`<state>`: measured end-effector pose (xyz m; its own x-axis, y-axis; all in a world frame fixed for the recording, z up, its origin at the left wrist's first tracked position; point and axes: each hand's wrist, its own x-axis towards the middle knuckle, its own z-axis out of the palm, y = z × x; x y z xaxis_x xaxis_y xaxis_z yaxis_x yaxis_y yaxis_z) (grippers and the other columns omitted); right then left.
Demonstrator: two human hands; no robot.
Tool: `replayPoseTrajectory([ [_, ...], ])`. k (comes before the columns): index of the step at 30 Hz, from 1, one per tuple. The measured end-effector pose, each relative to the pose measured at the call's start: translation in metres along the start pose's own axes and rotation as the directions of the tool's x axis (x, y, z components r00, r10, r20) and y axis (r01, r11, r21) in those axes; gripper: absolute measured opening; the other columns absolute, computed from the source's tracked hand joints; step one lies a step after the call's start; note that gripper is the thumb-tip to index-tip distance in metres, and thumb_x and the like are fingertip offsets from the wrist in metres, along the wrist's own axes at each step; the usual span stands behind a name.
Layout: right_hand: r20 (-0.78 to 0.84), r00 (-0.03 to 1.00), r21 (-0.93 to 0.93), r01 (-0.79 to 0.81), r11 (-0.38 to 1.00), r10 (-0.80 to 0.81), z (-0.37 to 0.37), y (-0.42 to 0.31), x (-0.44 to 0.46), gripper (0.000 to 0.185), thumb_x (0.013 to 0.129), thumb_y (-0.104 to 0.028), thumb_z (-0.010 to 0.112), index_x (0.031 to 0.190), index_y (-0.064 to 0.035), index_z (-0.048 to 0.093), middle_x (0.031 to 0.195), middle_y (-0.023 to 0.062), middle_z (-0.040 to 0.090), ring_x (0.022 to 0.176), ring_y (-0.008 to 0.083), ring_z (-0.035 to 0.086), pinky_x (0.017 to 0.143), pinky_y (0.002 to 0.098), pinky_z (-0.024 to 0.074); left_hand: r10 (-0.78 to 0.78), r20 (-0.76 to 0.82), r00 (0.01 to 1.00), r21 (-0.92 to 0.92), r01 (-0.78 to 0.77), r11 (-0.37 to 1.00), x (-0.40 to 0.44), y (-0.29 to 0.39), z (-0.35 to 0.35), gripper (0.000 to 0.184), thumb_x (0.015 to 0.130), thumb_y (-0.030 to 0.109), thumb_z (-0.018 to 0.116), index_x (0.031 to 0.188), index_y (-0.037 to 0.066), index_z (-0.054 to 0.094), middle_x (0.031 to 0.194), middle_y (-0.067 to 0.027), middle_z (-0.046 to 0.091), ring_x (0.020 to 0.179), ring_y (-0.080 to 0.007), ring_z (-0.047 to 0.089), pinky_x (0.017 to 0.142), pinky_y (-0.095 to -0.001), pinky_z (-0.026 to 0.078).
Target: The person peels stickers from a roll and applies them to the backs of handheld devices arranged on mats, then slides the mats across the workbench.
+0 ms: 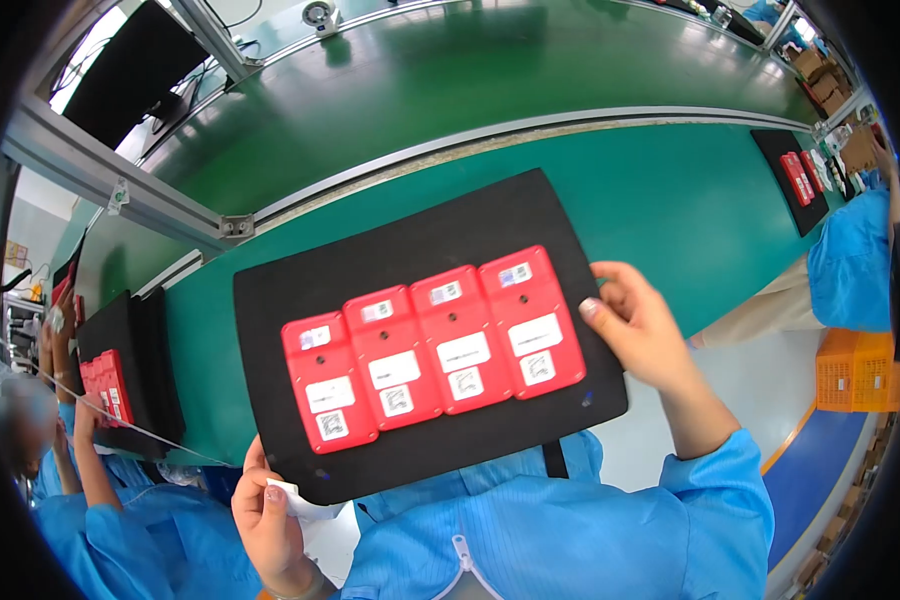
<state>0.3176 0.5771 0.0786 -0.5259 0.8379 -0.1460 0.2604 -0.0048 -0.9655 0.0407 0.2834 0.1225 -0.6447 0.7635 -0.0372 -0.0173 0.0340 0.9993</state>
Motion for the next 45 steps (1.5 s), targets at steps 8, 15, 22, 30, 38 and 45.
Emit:
replayPoseTrajectory([
  [8,-0.3,0.925,-0.466,0.073,0.882,-0.235,-0.184,0.012,0.029,0.023,0.091,-0.005,0.057,0.112,0.0024,0.056,0.077,0.0049,0.065,0.071,0.0066,0.057,0.062,0.0222,0.0445,-0.069,0.675,0.734,-0.072,0.159,0.985,0.072,0.011,0.133,0.009,0.092,0.01,0.055,0.097,0.004,0.06,0.141,-0.0206,0.041,0.141,-0.0292,0.023,0.113,-0.0435,0.017],
  [15,-0.446,0.826,-0.681,-0.064,0.729,-0.345,-0.324,0.079,0.033,0.022,0.088,0.0,0.057,0.11,-0.0004,0.058,0.086,0.0096,0.064,0.081,0.016,0.061,0.074,0.0287,0.0486,-0.1,0.783,0.614,-0.143,0.334,0.932,0.07,-0.011,0.217,0.016,0.094,0.016,0.057,0.102,0.002,0.061,0.141,-0.0176,0.038,0.122,-0.0204,0.046,0.095,-0.0323,0.041],
  [22,-0.101,0.956,-0.325,0.231,0.917,-0.277,-0.035,-0.054,0.013,0.02,0.091,-0.011,0.056,0.109,-0.003,0.061,0.107,0.0096,0.061,0.102,0.0205,0.058,0.088,0.0322,0.0453,0.09,0.423,0.902,-0.012,-0.094,0.996,0.04,0.027,0.099,0.01,0.085,-0.001,0.061,0.094,-0.001,0.065,0.087,-0.0101,0.065,0.075,-0.0157,0.061,0.066,-0.0256,0.048],
  [30,0.585,0.719,0.24,0.289,0.927,-0.376,0.14,-0.09,-0.036,0.022,0.085,-0.009,0.066,0.105,-0.0015,0.061,0.086,0.0074,0.065,0.075,0.0161,0.063,0.067,0.0284,0.05,0.28,0.208,0.937,0.283,-0.332,0.9,0.002,0.022,0.044,0.025,0.075,-0.012,0.065,0.099,-0.005,0.064,0.097,-0.0141,0.061,0.086,-0.0189,0.063,0.074,-0.027,0.054],
  [38,0.591,0.773,0.165,0.165,0.972,-0.231,0.172,-0.091,-0.036,0.014,0.085,-0.006,0.067,0.098,-0.0025,0.065,0.079,0.0049,0.064,0.069,0.0122,0.059,0.061,0.0262,0.0473,0.21,0.194,0.958,0.119,-0.235,0.965,0.004,0.002,0.017,0.022,0.08,-0.007,0.065,0.101,-0.008,0.061,0.097,-0.0133,0.062,0.086,-0.0168,0.062,0.072,-0.0265,0.051],
  [45,0.633,0.666,-0.006,0.514,0.858,-0.395,0.182,-0.113,-0.009,0.019,0.079,-0.007,0.071,0.097,-0.0041,0.065,0.102,0.01,0.059,0.092,0.0238,0.06,0.077,0.0339,0.05,0.176,0.155,0.972,0.173,-0.202,0.964,0.022,-0.008,0.003,0.01,0.081,-0.003,0.065,0.091,-0.005,0.065,0.081,-0.012,0.068,0.069,-0.0147,0.065,0.061,-0.0237,0.051],
])
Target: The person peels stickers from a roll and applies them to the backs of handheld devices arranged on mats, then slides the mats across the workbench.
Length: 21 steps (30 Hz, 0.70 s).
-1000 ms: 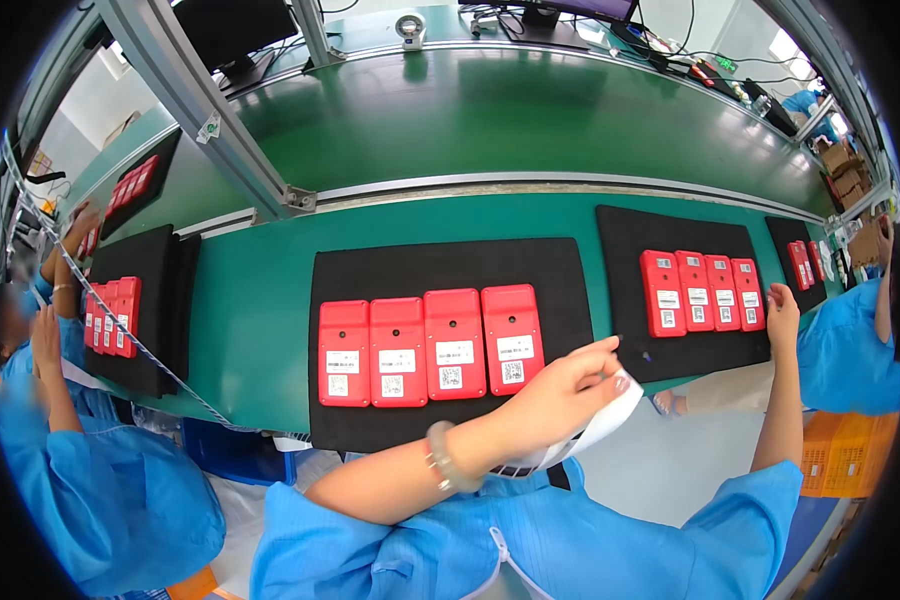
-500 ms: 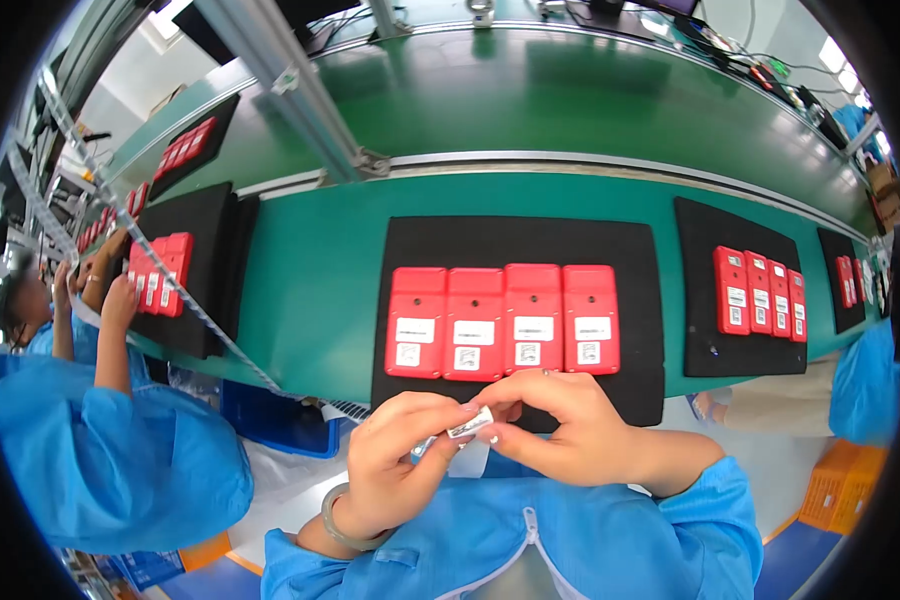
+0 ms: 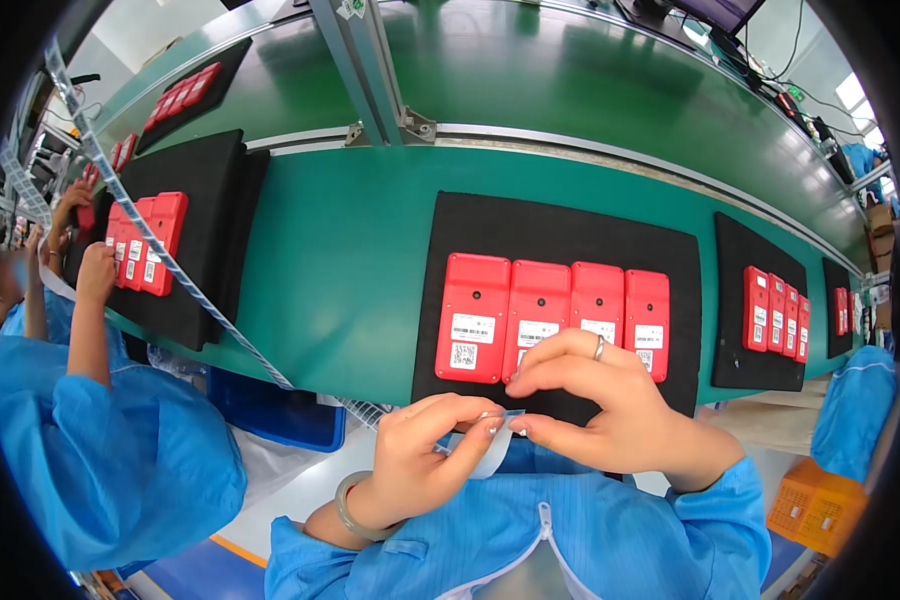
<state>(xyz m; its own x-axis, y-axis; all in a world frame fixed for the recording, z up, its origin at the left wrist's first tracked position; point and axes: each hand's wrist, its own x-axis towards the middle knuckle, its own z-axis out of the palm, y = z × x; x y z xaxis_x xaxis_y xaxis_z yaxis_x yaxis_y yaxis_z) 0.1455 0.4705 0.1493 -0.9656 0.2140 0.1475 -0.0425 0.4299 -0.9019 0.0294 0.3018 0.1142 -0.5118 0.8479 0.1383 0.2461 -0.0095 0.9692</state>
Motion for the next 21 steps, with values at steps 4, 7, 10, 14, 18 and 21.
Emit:
replayPoseTrajectory([
  [4,0.067,0.998,0.028,-0.012,1.0,0.01,0.001,0.004,0.02,0.013,0.078,-0.005,0.07,0.089,-0.0033,0.062,0.098,0.01,0.059,0.091,0.0255,0.06,0.076,0.0338,0.0497,-0.039,-0.007,0.999,-0.051,0.039,0.998,0.004,-0.012,-0.007,0.007,0.08,-0.005,0.065,0.087,-0.007,0.065,0.077,-0.0109,0.067,0.067,-0.0103,0.062,0.059,-0.0213,0.049],
  [7,-0.03,0.999,0.013,-0.041,0.999,0.041,-0.005,0.015,0.04,0.011,0.078,-0.004,0.067,0.088,-0.0031,0.062,0.096,0.011,0.06,0.091,0.0254,0.06,0.077,0.0339,0.0491,-0.11,-0.003,0.994,-0.081,0.109,0.991,0.007,-0.019,-0.013,0.006,0.079,-0.005,0.066,0.085,-0.007,0.065,0.073,-0.0099,0.067,0.067,-0.01,0.062,0.059,-0.0214,0.048],
  [10,-0.096,0.966,-0.054,-0.245,0.968,0.239,-0.013,0.039,0.069,0.008,0.08,-0.009,0.066,0.08,-0.0007,0.067,0.098,0.012,0.064,0.093,0.0266,0.061,0.081,0.0362,0.048,-0.121,-0.004,0.993,0.001,0.121,0.993,0.01,-0.027,-0.017,0.007,0.079,-0.004,0.066,0.086,-0.006,0.065,0.074,-0.0097,0.067,0.066,-0.0105,0.061,0.06,-0.0222,0.048],
  [14,-0.009,0.929,-0.091,-0.369,0.925,0.369,-0.008,0.067,0.091,0.01,0.08,-0.006,0.067,0.082,0.0029,0.068,0.101,0.0127,0.066,0.091,0.0231,0.062,0.081,0.0337,0.0481,-0.159,0.027,0.987,-0.002,0.159,0.987,0.012,-0.043,-0.017,0.013,0.082,0.0,0.066,0.094,-0.001,0.068,0.076,-0.0088,0.066,0.061,-0.011,0.059,0.055,-0.0228,0.045],
  [18,-0.012,0.932,-0.152,-0.361,0.92,0.363,-0.004,0.075,0.094,0.009,0.081,-0.005,0.065,0.084,0.0032,0.069,0.101,0.0132,0.066,0.091,0.0239,0.062,0.081,0.0343,0.048,-0.201,0.078,0.976,-0.018,0.203,0.979,0.013,-0.048,-0.021,0.019,0.083,0.002,0.067,0.101,0.004,0.069,0.077,-0.0073,0.066,0.059,-0.0105,0.057,0.051,-0.0226,0.044],
  [21,-0.007,0.905,-0.123,-0.423,0.898,0.425,-0.004,0.072,0.097,0.009,0.081,-0.004,0.064,0.084,0.0036,0.068,0.1,0.0129,0.066,0.09,0.024,0.062,0.081,0.0341,0.0478,-0.195,0.081,0.978,-0.041,0.199,0.979,0.015,-0.05,-0.022,0.019,0.083,0.002,0.066,0.101,0.004,0.069,0.077,-0.0073,0.066,0.059,-0.0103,0.057,0.051,-0.0224,0.044],
])
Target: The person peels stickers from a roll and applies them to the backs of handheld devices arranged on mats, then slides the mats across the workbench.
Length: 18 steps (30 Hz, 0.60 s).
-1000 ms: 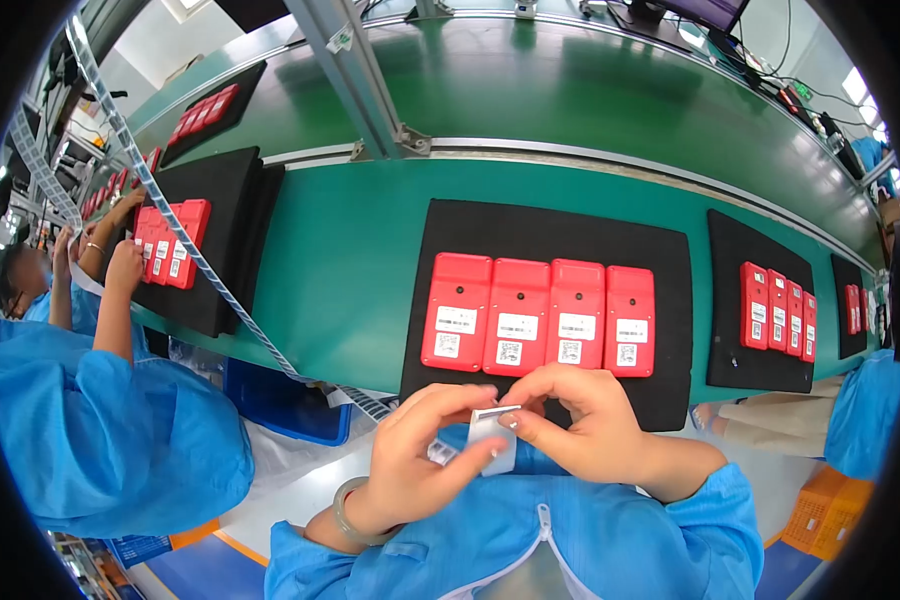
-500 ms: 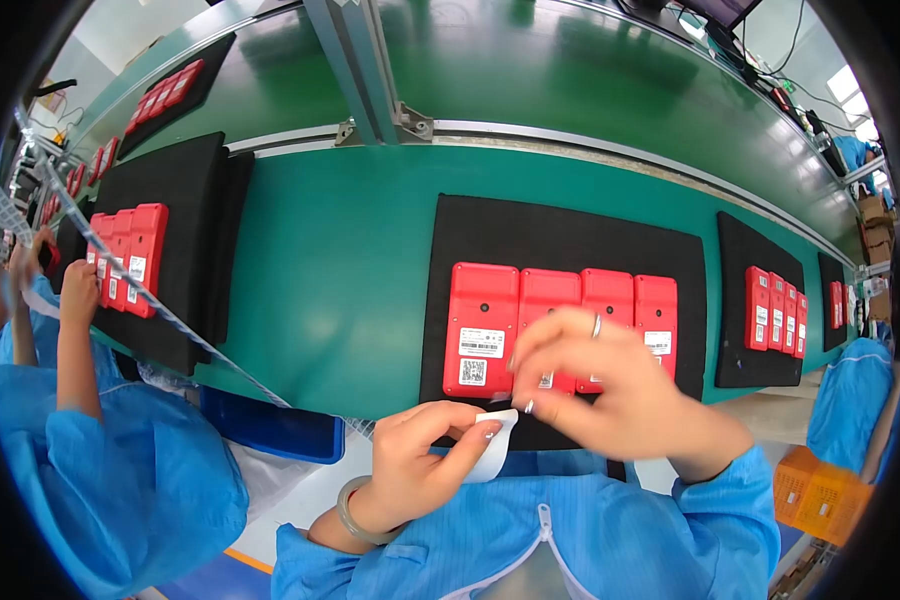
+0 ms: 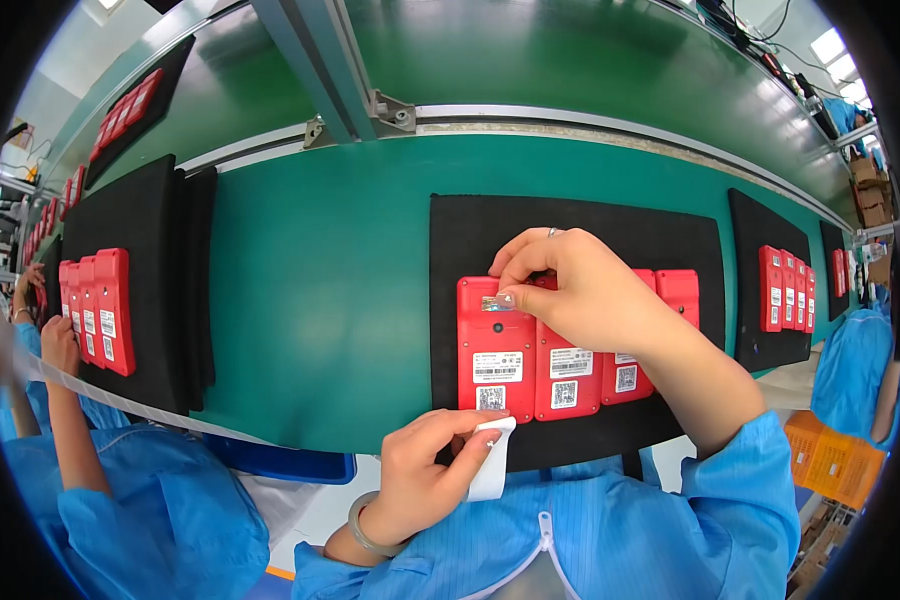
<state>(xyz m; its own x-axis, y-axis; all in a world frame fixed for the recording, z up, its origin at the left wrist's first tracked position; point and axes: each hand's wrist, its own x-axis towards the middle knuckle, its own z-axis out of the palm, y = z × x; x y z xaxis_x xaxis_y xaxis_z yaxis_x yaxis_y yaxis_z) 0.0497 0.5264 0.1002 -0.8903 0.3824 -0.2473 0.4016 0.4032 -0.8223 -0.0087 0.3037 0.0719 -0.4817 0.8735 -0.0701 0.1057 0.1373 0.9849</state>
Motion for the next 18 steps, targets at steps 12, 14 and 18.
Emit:
replayPoseTrajectory([
  [12,-0.031,0.999,-0.021,0.028,0.999,-0.028,0.005,0.0,-0.002,0.006,0.081,-0.002,0.063,0.081,0.0042,0.065,0.099,0.0109,0.064,0.087,0.0229,0.061,0.076,0.0328,0.0485,-0.028,0.02,0.999,0.012,0.027,1.0,0.002,0.001,-0.002,0.019,0.082,0.0,0.066,0.101,0.002,0.069,0.076,-0.0081,0.066,0.061,-0.0117,0.06,0.052,-0.0222,0.045],
  [14,-0.05,0.992,-0.259,0.101,0.961,-0.118,0.009,0.0,-0.005,0.009,0.081,0.0,0.063,0.086,0.0025,0.057,0.093,0.0106,0.06,0.084,0.0218,0.06,0.074,0.0318,0.0484,-0.006,0.003,1.0,-0.01,0.006,1.0,0.002,0.0,0.001,0.017,0.083,0.0,0.066,0.099,0.001,0.068,0.077,-0.0085,0.066,0.063,-0.0119,0.061,0.054,-0.0222,0.046],
  [18,-0.16,0.987,-0.184,-0.005,0.983,-0.025,-0.001,-0.003,-0.005,0.017,0.083,-0.004,0.06,0.093,0.0019,0.048,0.088,0.0174,0.056,0.086,0.0314,0.061,0.075,0.0388,0.0483,0.023,0.002,1.0,0.01,-0.023,1.0,0.001,0.004,-0.001,0.011,0.083,0.0,0.065,0.095,-0.002,0.066,0.081,-0.0101,0.067,0.069,-0.0129,0.065,0.059,-0.0221,0.049],
])
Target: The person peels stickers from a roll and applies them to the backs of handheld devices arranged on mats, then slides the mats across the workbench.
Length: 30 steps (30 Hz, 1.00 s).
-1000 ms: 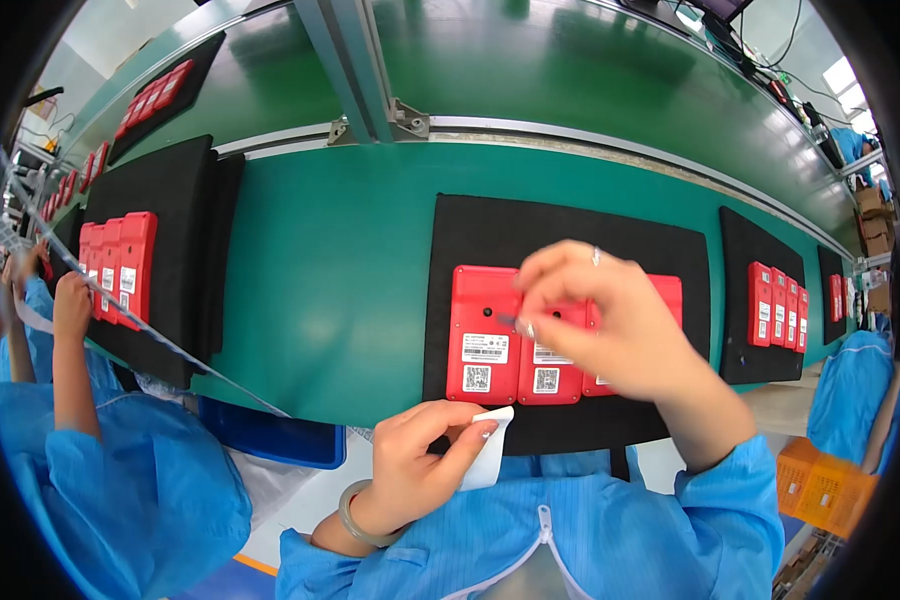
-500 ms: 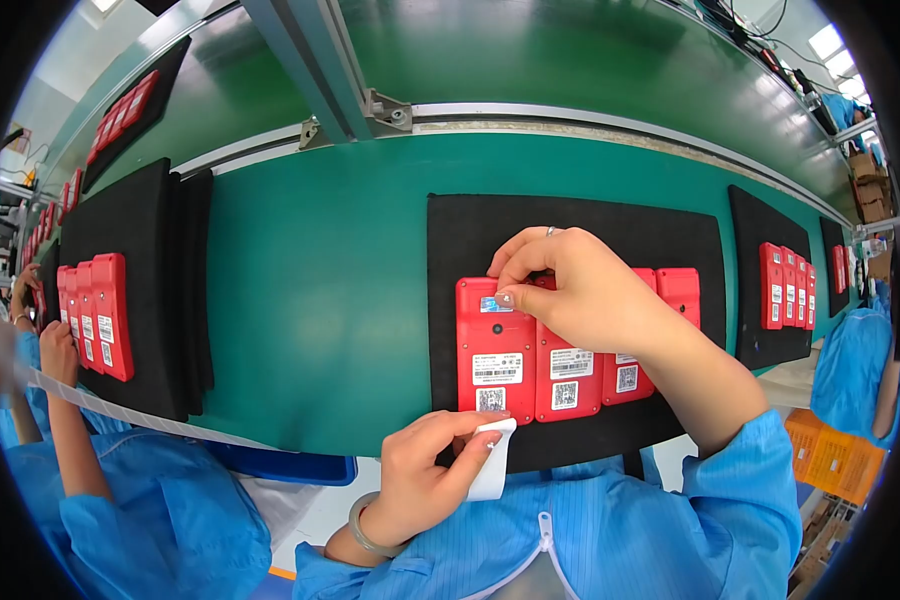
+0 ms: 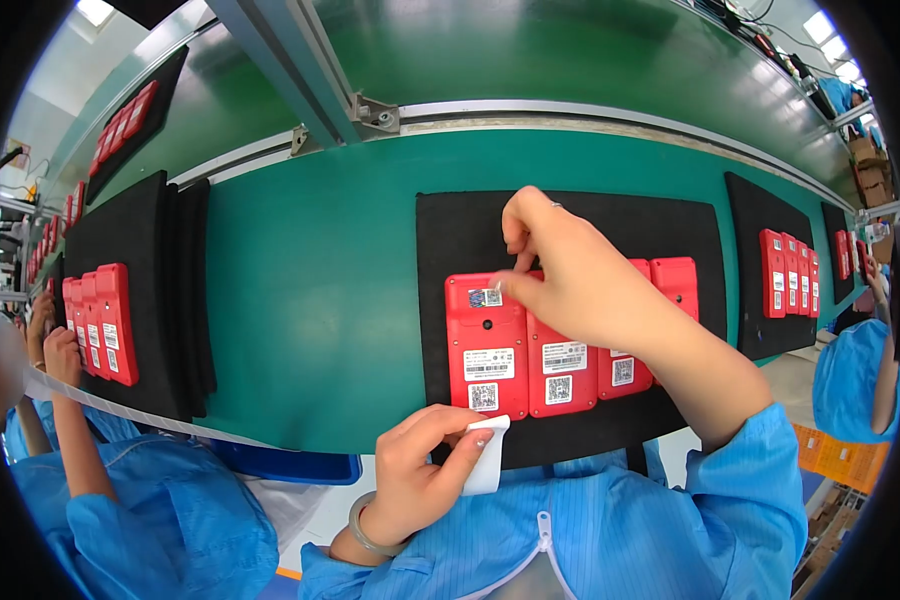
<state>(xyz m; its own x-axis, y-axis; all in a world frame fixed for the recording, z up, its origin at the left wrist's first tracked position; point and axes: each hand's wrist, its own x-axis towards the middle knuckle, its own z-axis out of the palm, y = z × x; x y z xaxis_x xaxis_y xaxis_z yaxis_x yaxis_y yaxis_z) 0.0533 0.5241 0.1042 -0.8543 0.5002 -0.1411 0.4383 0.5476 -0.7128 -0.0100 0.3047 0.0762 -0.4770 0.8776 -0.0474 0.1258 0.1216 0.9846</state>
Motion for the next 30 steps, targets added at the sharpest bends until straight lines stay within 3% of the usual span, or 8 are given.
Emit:
replayPoseTrajectory([
  [2,-0.075,0.997,0.273,0.042,0.961,-0.023,0.002,0.012,-0.001,0.024,0.085,-0.004,0.059,0.103,0.0002,0.044,0.09,0.0168,0.056,0.085,0.0267,0.061,0.075,0.0373,0.0486,-0.024,0.005,1.0,-0.022,0.024,0.999,-0.003,0.004,0.0,0.011,0.084,-0.001,0.064,0.095,-0.003,0.064,0.081,-0.0098,0.066,0.069,-0.0125,0.065,0.06,-0.0224,0.05],
  [4,-0.154,0.987,0.356,0.094,0.93,-0.04,0.001,0.01,-0.015,0.017,0.086,-0.004,0.058,0.1,0.0009,0.048,0.09,0.0144,0.056,0.083,0.0232,0.06,0.074,0.0352,0.0484,-0.055,0.002,0.998,-0.047,0.055,0.997,-0.005,0.007,0.001,0.011,0.085,-0.002,0.063,0.096,-0.004,0.063,0.081,-0.0094,0.066,0.07,-0.0121,0.064,0.061,-0.0226,0.05],
  [6,-0.06,0.983,0.371,0.183,0.91,-0.173,-0.004,0.002,-0.035,0.008,0.09,-0.005,0.057,0.095,-0.0012,0.052,0.087,0.0055,0.055,0.082,0.0132,0.056,0.073,0.0288,0.0459,-0.065,-0.015,0.998,-0.215,0.06,0.975,-0.006,0.01,0.005,0.018,0.087,-0.007,0.058,0.105,-0.006,0.057,0.088,-0.01,0.065,0.078,-0.0124,0.064,0.068,-0.0233,0.051],
  [8,0.126,0.978,0.452,0.094,0.887,-0.168,-0.004,-0.004,-0.053,0.008,0.089,-0.009,0.06,0.09,-0.0012,0.061,0.088,0.0082,0.06,0.084,0.0169,0.059,0.074,0.0301,0.0468,-0.037,-0.04,0.999,-0.291,0.024,0.956,-0.002,0.011,0.012,0.021,0.087,-0.009,0.056,0.108,-0.006,0.055,0.093,-0.0107,0.063,0.083,-0.013,0.063,0.071,-0.0238,0.051],
  [10,0.158,0.952,0.534,0.142,0.834,-0.263,-0.003,-0.005,-0.063,0.009,0.086,-0.007,0.063,0.094,-0.0013,0.064,0.091,0.0104,0.063,0.089,0.0211,0.061,0.078,0.032,0.0483,-0.005,-0.064,0.998,-0.364,-0.019,0.931,-0.001,0.013,0.016,0.024,0.087,-0.01,0.054,0.111,-0.006,0.052,0.098,-0.0114,0.062,0.088,-0.0135,0.062,0.075,-0.0243,0.051],
  [22,-0.001,0.962,0.424,0.247,0.871,-0.273,-0.008,0.002,-0.088,0.017,0.075,0.001,0.072,0.091,-0.003,0.068,0.096,0.0082,0.06,0.091,0.0203,0.062,0.075,0.0299,0.0517,-0.059,-0.007,0.998,-0.354,0.053,0.934,0.003,0.022,0.034,0.025,0.083,-0.012,0.059,0.107,-0.007,0.054,0.102,-0.0141,0.064,0.096,-0.0165,0.064,0.085,-0.0266,0.051],
  [28,-0.043,0.959,0.398,0.273,0.876,-0.279,-0.019,0.008,-0.087,0.01,0.077,-0.005,0.071,0.084,-0.0041,0.065,0.097,0.0086,0.059,0.088,0.0209,0.061,0.073,0.0309,0.0509,-0.153,-0.052,0.987,-0.352,0.125,0.927,0.005,0.019,0.037,0.016,0.082,-0.008,0.064,0.097,-0.006,0.061,0.088,-0.0114,0.068,0.081,-0.0127,0.066,0.074,-0.0249,0.053],
  [30,-0.2,0.955,0.332,0.277,0.902,-0.22,-0.025,0.022,-0.073,0.01,0.075,-0.006,0.074,0.083,-0.0035,0.067,0.1,0.0095,0.06,0.089,0.0172,0.059,0.077,0.0293,0.0474,-0.151,0.015,0.988,-0.124,0.152,0.981,0.005,0.018,0.035,0.011,0.084,-0.007,0.062,0.095,-0.006,0.058,0.085,-0.0113,0.068,0.079,-0.0118,0.064,0.074,-0.0242,0.051],
])
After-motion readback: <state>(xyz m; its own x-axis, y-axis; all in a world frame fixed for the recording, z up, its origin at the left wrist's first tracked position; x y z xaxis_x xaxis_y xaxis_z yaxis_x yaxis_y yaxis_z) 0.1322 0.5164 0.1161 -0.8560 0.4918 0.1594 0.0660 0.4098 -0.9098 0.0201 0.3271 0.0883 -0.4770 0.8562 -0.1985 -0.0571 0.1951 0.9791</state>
